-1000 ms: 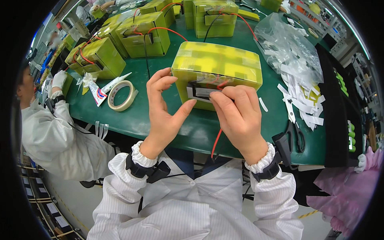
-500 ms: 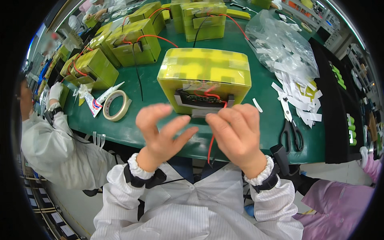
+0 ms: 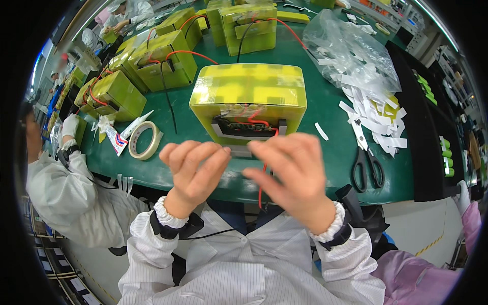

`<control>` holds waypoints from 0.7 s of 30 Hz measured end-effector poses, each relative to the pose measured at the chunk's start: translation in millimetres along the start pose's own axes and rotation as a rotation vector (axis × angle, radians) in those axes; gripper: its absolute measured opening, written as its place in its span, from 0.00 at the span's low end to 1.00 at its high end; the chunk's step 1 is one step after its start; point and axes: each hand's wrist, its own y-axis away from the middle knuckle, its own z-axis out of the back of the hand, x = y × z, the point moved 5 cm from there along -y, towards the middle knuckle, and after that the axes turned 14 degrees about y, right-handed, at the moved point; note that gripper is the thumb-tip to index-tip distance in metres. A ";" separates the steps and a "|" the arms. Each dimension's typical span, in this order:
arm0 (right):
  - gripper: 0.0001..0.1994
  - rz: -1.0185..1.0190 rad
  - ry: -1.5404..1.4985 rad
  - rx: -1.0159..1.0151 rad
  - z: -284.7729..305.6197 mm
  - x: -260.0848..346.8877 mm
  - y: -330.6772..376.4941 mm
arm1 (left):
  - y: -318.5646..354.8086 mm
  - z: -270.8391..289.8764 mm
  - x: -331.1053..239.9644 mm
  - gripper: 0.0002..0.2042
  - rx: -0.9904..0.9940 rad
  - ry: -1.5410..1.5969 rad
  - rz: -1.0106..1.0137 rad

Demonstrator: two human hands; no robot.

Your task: The person attaches foam padding and an insulation sheet onto a battery pack's circuit board by hand using scissors, then applies adhesive strips to battery cell modules in a tray.

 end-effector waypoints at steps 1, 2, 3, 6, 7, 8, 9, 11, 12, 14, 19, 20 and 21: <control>0.15 -0.103 -0.019 -0.017 3.6 -7.0 -2.2 | 1.1 1.9 5.4 0.11 -0.027 0.008 0.038; 0.14 -0.166 0.014 -0.077 5.7 -16.1 -0.7 | -0.7 -0.6 6.9 0.11 -0.028 0.011 0.039; 0.14 -0.206 0.032 -0.066 5.1 -19.0 -2.2 | -2.5 -2.2 8.1 0.11 -0.059 0.005 0.039; 0.12 -0.246 0.088 -0.045 -6.3 -17.0 -7.4 | -3.6 -7.7 10.4 0.12 -0.091 -0.008 0.053; 0.11 -0.246 0.125 -0.038 -10.7 -16.0 -8.5 | -3.8 -9.1 10.6 0.12 -0.099 -0.012 0.053; 0.11 -0.245 0.122 -0.035 -14.0 -15.9 -8.8 | -2.9 -9.0 10.7 0.12 -0.106 -0.022 0.055; 0.12 -0.214 0.179 -0.045 -16.1 -14.6 -9.3 | -2.8 -9.4 11.3 0.12 -0.105 -0.023 0.058; 0.14 -0.182 0.234 -0.052 -21.6 -13.0 -9.1 | -3.5 -10.0 11.8 0.13 -0.097 -0.023 0.049; 0.16 -0.226 0.187 -0.106 -22.4 -14.7 -7.6 | -3.7 -9.9 12.3 0.13 -0.096 -0.024 0.051; 0.19 -0.269 0.139 -0.157 -22.8 -18.7 -8.6 | -3.9 -9.8 12.5 0.13 -0.104 -0.027 0.042; 0.23 -0.205 0.119 -0.036 -24.0 -19.2 -17.9 | -1.6 -11.8 14.5 0.13 -0.095 -0.040 0.038; 0.23 -0.205 0.120 -0.035 -21.4 -19.6 -20.3 | -1.4 -12.2 14.7 0.13 -0.095 -0.038 0.039; 0.23 -0.192 0.151 -0.012 -19.5 -19.6 -23.1 | -1.6 -12.9 15.0 0.13 -0.095 -0.037 0.040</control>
